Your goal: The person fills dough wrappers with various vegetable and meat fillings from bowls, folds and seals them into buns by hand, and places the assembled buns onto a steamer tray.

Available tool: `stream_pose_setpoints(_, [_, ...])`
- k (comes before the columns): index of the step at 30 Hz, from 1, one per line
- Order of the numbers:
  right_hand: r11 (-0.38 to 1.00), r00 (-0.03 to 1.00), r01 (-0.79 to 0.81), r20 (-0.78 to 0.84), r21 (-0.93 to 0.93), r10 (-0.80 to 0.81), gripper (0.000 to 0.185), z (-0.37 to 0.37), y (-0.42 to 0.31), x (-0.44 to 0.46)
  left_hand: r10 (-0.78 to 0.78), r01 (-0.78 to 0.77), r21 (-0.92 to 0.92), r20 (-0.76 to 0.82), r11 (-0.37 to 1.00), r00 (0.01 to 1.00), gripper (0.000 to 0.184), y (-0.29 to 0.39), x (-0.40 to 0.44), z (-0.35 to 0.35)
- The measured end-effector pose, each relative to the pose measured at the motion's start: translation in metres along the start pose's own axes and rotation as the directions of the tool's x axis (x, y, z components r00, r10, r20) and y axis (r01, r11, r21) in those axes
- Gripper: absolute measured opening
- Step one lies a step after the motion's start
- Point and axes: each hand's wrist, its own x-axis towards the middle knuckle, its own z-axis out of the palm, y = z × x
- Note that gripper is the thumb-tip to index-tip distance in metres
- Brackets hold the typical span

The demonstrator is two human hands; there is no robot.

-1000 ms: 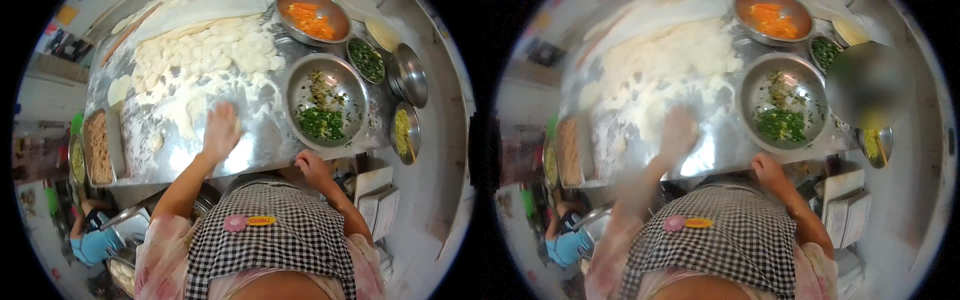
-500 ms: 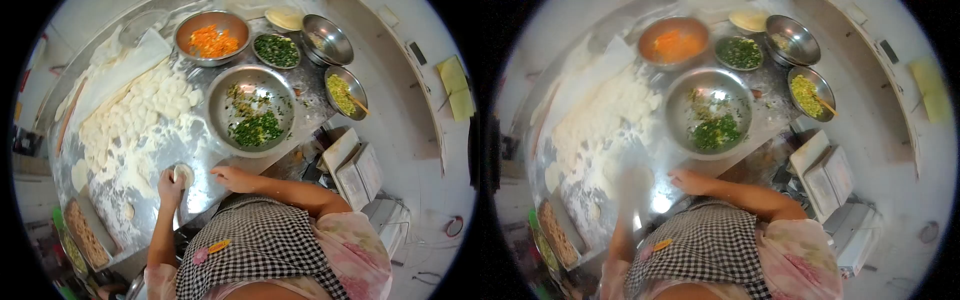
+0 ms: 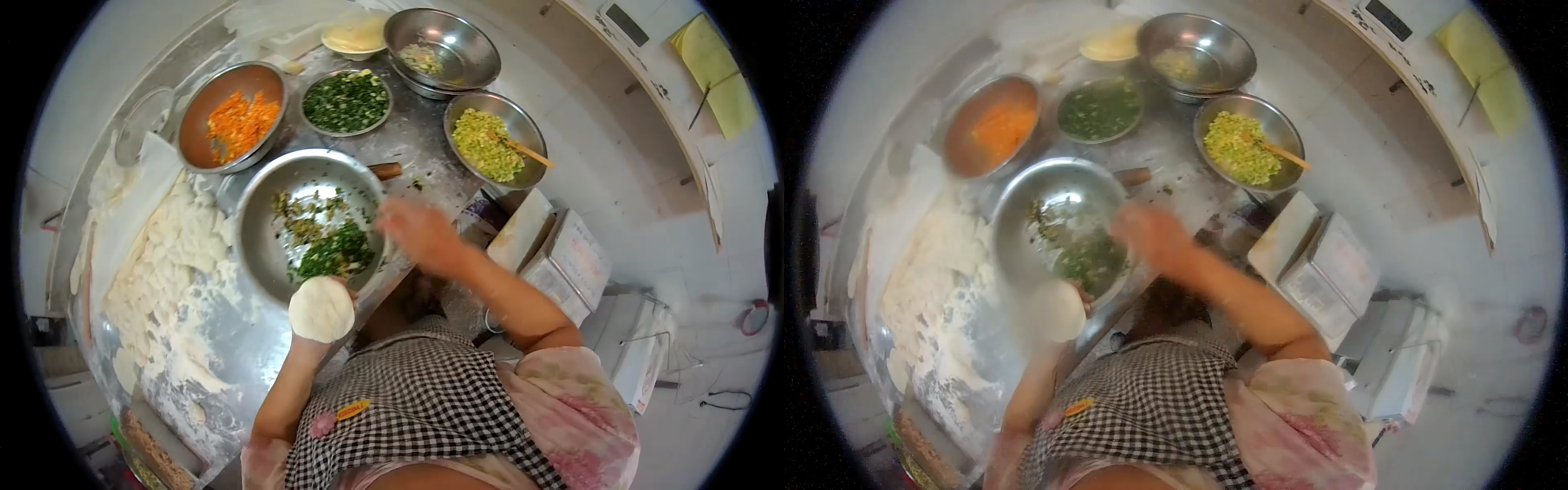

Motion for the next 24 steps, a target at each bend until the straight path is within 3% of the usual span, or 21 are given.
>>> stream_pose_setpoints(1, [0.895,0.955,0.097,-0.212,-0.435,-0.206,0.027,-0.028,0.048,0.006,-0.193,0.158,-0.449,-0.034,0.879,0.981,0.022,0.027,0.010,0.025])
stream_pose_setpoints(2, [0.850,0.972,-0.047,-0.221,-0.525,-0.084,0.028,-0.073,0.082,0.016,-0.005,0.006,0.033,-0.048,0.999,0.999,0.021,0.027,0.030,0.040])
stream_pose_setpoints(3, [0.694,0.955,-0.278,-0.272,-0.664,0.122,0.030,-0.110,0.104,0.022,0.165,-0.160,0.504,0.035,0.849,0.986,0.021,0.020,0.050,0.054])
stream_pose_setpoints(4, [0.622,0.950,-0.263,-0.309,-0.737,0.036,0.029,-0.143,0.135,0.021,0.262,-0.301,0.831,0.195,0.467,0.945,0.021,0.008,0.068,0.066])
stream_pose_setpoints(6, [0.423,0.958,-0.187,-0.260,-0.887,-0.121,0.027,-0.187,0.199,0.023,0.460,-0.412,0.883,0.276,0.225,0.844,0.023,0.037,0.096,0.100])
stream_pose_setpoints(8, [0.346,0.981,-0.181,-0.146,-0.921,0.126,0.026,-0.209,0.244,0.030,0.259,-0.369,0.845,0.284,0.387,0.923,0.015,0.057,0.120,0.134])
stream_pose_setpoints(9, [0.306,0.966,-0.165,-0.091,-0.938,0.243,0.026,-0.217,0.257,0.035,0.147,-0.165,0.409,0.075,0.898,0.986,0.010,0.043,0.127,0.150])
stream_pose_setpoints(10, [0.365,0.960,-0.159,-0.058,-0.917,0.273,0.025,-0.220,0.254,0.037,0.042,-0.049,0.065,0.107,0.997,0.993,0.010,0.038,0.138,0.157])
stream_pose_setpoints(11, [0.423,0.953,-0.153,-0.021,-0.893,0.301,0.024,-0.221,0.248,0.035,-0.063,0.099,-0.279,0.137,0.955,0.989,0.015,0.033,0.149,0.164])
stream_pose_setpoints(12, [0.477,0.945,-0.150,0.016,-0.866,0.327,0.024,-0.220,0.236,0.032,-0.006,0.029,-0.260,0.087,0.965,0.996,0.015,0.041,0.157,0.176])
stream_pose_setpoints(14, [0.861,0.994,0.023,0.101,-0.508,0.033,0.020,-0.208,0.210,0.025,0.053,-0.043,-0.207,0.041,0.977,0.998,0.022,0.048,0.176,0.196])
stream_pose_setpoints(16, [0.871,0.962,-0.085,0.187,-0.484,0.198,0.017,-0.183,0.185,0.035,0.050,-0.051,0.006,0.105,0.999,0.993,0.039,0.038,0.207,0.211])
stream_pose_setpoints(17, [0.864,0.967,-0.139,0.122,-0.484,0.224,0.017,-0.178,0.200,0.040,0.030,-0.051,0.139,0.148,0.989,0.988,0.049,0.032,0.223,0.219])
stream_pose_setpoints(18, [0.855,0.966,-0.197,0.055,-0.480,0.253,0.017,-0.166,0.223,0.047,-0.110,0.139,-0.229,0.135,0.963,0.985,0.050,0.044,0.226,0.232])
stream_pose_setpoints(19, [0.844,0.959,-0.256,-0.015,-0.472,0.282,0.017,-0.162,0.230,0.052,0.031,-0.021,-0.104,0.101,0.994,0.994,0.051,0.032,0.240,0.244])
stream_pose_setpoints(21, [0.880,0.946,-0.323,-0.102,-0.348,0.307,0.016,-0.173,0.238,0.051,0.067,-0.045,-0.228,0.088,0.973,0.994,0.053,0.012,0.266,0.264])
stream_pose_setpoints(22, [0.891,0.935,-0.353,-0.146,-0.285,0.324,0.015,-0.182,0.236,0.048,-0.013,0.039,-0.295,0.090,0.955,0.996,0.052,0.017,0.271,0.273])
stream_pose_setpoints(24, [0.942,0.957,-0.211,-0.254,-0.263,0.144,0.013,-0.210,0.227,0.031,-0.167,0.197,-0.427,0.107,0.883,0.980,0.050,0.029,0.281,0.289])
